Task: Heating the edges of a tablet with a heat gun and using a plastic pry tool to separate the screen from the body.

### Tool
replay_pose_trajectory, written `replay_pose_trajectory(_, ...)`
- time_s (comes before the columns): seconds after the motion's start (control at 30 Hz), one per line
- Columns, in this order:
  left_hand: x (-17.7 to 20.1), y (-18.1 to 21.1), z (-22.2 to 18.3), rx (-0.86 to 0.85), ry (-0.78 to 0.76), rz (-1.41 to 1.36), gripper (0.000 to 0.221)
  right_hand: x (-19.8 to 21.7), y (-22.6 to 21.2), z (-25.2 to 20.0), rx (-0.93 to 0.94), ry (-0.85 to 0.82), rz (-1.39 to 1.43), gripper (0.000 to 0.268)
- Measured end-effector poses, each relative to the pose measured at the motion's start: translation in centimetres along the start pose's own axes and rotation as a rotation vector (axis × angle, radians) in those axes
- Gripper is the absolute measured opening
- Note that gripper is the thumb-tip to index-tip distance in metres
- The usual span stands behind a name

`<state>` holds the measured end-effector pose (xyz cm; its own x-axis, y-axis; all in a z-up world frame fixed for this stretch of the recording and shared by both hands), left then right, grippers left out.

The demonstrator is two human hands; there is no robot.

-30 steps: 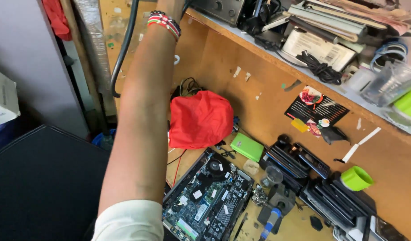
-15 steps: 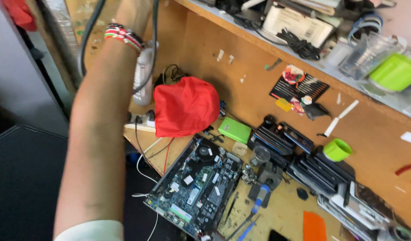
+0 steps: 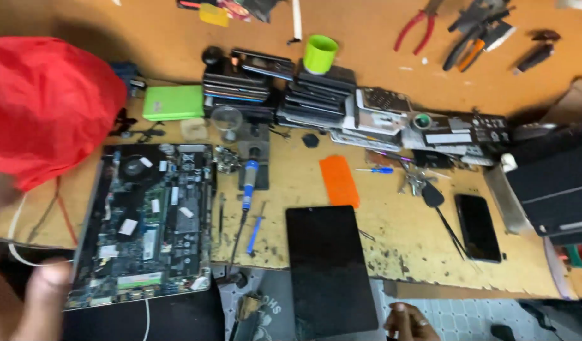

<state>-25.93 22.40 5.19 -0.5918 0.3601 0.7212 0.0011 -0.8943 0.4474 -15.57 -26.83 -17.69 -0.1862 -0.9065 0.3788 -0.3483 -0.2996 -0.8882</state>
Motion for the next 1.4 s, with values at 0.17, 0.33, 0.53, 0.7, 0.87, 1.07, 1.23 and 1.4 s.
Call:
replay_pose_trajectory(0.17,-11.8,5.4,-7.4,-0.192,-0.216,-0.268,0.047,-1.5,8.0,2.7,-0.277,-0.291,0.665,0.063)
replay_pose_trajectory(0.33,-21.3,6.7,-12.8,0.76,-0.963,-0.715,0.051,-2.4,-3.8,-1.7,-0.582,-0.499,0.816,0.065)
replay_pose_trajectory(0.53,-29.6,5.0,-15.9,1.372,-0.93,-1.189,0.078,-2.4,-0.4,0.7,-0.447,-0.662,0.819,0.076)
replay_pose_trajectory(0.7,-30.8,6.1,-15.4,1.206,-0.568,-1.333,0.088,-1.5,1.4,0.1,-0.376,-0.74,0.806,0.084)
replay_pose_trajectory(0.87,-29.1,7.6,-13.0,0.7,-0.471,-1.358,0.089,0.6,5.8,-1.9,-0.525,-0.679,0.733,0.099)
replay_pose_trajectory(1.07,-30.0,9.6,-12.5,0.625,-0.467,-1.738,0.064,2.4,12.5,-4.1,-0.41,-0.796,0.297,0.067)
replay_pose_trajectory(1.23,-30.0,10.8,-14.0,0.781,-0.692,-1.615,0.083,2.1,10.6,-5.5,-0.123,-0.798,0.228,0.049)
replay_pose_trajectory(1.4,-28.9,12.2,-15.1,0.767,-0.823,-1.495,0.086,5.1,8.4,-3.8,0.136,-0.775,0.275,0.029)
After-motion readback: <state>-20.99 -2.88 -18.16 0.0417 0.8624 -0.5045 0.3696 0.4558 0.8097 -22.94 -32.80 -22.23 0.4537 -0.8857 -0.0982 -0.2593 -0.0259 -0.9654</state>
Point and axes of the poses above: each hand's wrist, its own z-axis towards the middle knuckle, its own x-axis out of the back of the hand, y = z × x, the point moved 2 cm from there along z, towards the middle knuckle, and after that the axes turned 5 degrees about -y, right-handed, at the moved point
